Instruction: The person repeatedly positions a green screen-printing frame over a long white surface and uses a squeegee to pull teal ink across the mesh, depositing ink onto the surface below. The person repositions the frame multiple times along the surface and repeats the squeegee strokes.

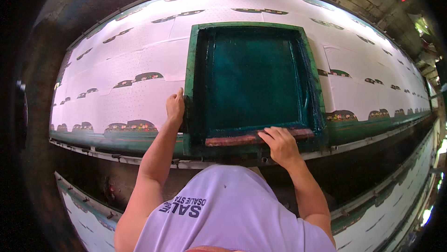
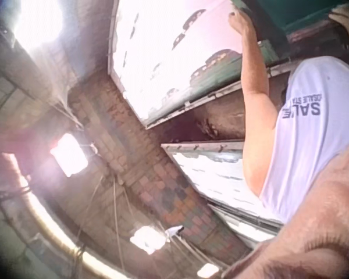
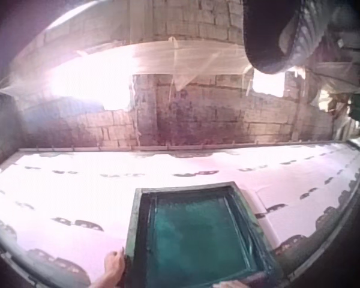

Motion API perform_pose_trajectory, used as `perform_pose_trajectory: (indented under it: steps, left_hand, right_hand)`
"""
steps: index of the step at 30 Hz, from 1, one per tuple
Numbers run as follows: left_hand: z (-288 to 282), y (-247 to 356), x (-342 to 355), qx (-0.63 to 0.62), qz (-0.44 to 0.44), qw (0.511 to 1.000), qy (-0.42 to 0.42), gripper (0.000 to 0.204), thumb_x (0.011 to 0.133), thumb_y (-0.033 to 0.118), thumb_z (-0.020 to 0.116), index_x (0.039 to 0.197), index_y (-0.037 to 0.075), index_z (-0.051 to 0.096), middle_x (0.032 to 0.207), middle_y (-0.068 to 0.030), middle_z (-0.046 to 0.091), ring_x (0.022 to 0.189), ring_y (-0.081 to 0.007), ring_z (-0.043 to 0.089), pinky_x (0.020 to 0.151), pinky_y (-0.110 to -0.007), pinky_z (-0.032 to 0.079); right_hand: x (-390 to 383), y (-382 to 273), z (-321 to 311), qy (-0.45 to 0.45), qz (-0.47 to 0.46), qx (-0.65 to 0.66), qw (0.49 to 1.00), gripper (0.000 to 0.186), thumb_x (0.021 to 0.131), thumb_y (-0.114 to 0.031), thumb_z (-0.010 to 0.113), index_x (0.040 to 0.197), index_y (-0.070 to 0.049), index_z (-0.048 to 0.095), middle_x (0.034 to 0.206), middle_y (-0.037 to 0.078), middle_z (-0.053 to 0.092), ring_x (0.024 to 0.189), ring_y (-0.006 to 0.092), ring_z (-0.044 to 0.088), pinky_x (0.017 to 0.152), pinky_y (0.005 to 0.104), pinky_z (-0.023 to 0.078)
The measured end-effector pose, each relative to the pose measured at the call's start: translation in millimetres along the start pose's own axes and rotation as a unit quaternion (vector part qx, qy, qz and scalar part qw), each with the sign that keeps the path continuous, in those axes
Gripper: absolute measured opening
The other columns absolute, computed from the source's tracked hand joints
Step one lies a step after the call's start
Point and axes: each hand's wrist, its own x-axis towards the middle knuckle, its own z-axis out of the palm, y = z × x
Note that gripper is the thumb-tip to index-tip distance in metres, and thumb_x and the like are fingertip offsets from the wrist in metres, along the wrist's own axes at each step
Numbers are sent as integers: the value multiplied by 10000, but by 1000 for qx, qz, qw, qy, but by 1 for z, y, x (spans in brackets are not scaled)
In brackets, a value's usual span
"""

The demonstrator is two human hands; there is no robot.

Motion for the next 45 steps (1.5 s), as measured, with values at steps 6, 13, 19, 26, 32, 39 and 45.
perform_pose_trajectory:
  steps: [6, 13, 19, 26, 32, 39, 45]
  left_hand:
    - [-1, 27, -13, -9, 53, 998, 22, 580, 1050, 496, 666, 1094, -70, 786, 1043, -297, 783, 1031, -427, 759, 953, -515, 560]
    - [-2, 19, -17, -9, 84, 996, 9, 547, 1043, 474, 688, 1277, -17, 752, 1235, -252, 733, 1149, -410, 719, 1014, -492, 554]
    - [2, 18, -15, -33, 85, 996, -7, 515, 1048, 444, 703, 1268, -18, 755, 1230, -237, 731, 1154, -386, 711, 1019, -479, 547]
    - [7, 8, -10, -30, 138, 989, 37, 434, 1054, 361, 727, 1190, -46, 790, 1101, -223, 793, 1044, -341, 751, 952, -434, 568]
    - [1, 27, -22, 13, 97, 994, 51, 419, 1058, 355, 727, 1170, -45, 777, 1152, -220, 759, 1086, -326, 729, 976, -423, 557]
    - [1, 36, -28, 18, 40, 995, 88, 419, 1070, 353, 724, 1202, -43, 758, 1174, -203, 739, 1030, -305, 729, 927, -419, 572]
    - [8, 47, -26, 49, 24, 992, 113, 391, 1079, 330, 725, 1199, -40, 753, 1154, -190, 724, 966, -285, 723, 881, -412, 578]
  right_hand:
    - [37, -14, 23, -84, 33, -12, 996, 319, 903, -31, 640, 1172, -103, 797, 1077, 105, 764, 1008, 336, 736, 891, 472, 579]
    - [30, -37, 16, -128, 67, -6, 989, 390, 884, 8, 668, 1230, -113, 800, 1067, 127, 777, 1022, 351, 743, 910, 475, 583]
    - [21, -41, 40, -47, 44, -46, 997, 417, 879, 16, 665, 1251, -120, 796, 1169, 94, 754, 1088, 313, 726, 914, 450, 564]
    - [100, 29, 66, -1, 5, -78, 997, 436, 889, 15, 648, 1270, -140, 791, 1089, 93, 740, 1020, 313, 725, 890, 445, 556]
    - [210, 113, 88, -5, 15, -110, 994, 371, 956, -28, 619, 1253, -171, 789, 1062, 112, 743, 1018, 321, 745, 886, 457, 579]
    - [330, 209, 99, -32, 36, -141, 989, 378, 980, -17, 632, 1284, -181, 787, 1121, 148, 767, 1081, 339, 777, 963, 481, 624]
    - [396, 266, 98, -65, 71, -145, 985, 477, 1006, 5, 602, 1388, -228, 765, 1222, 126, 787, 1147, 332, 779, 1018, 490, 635]
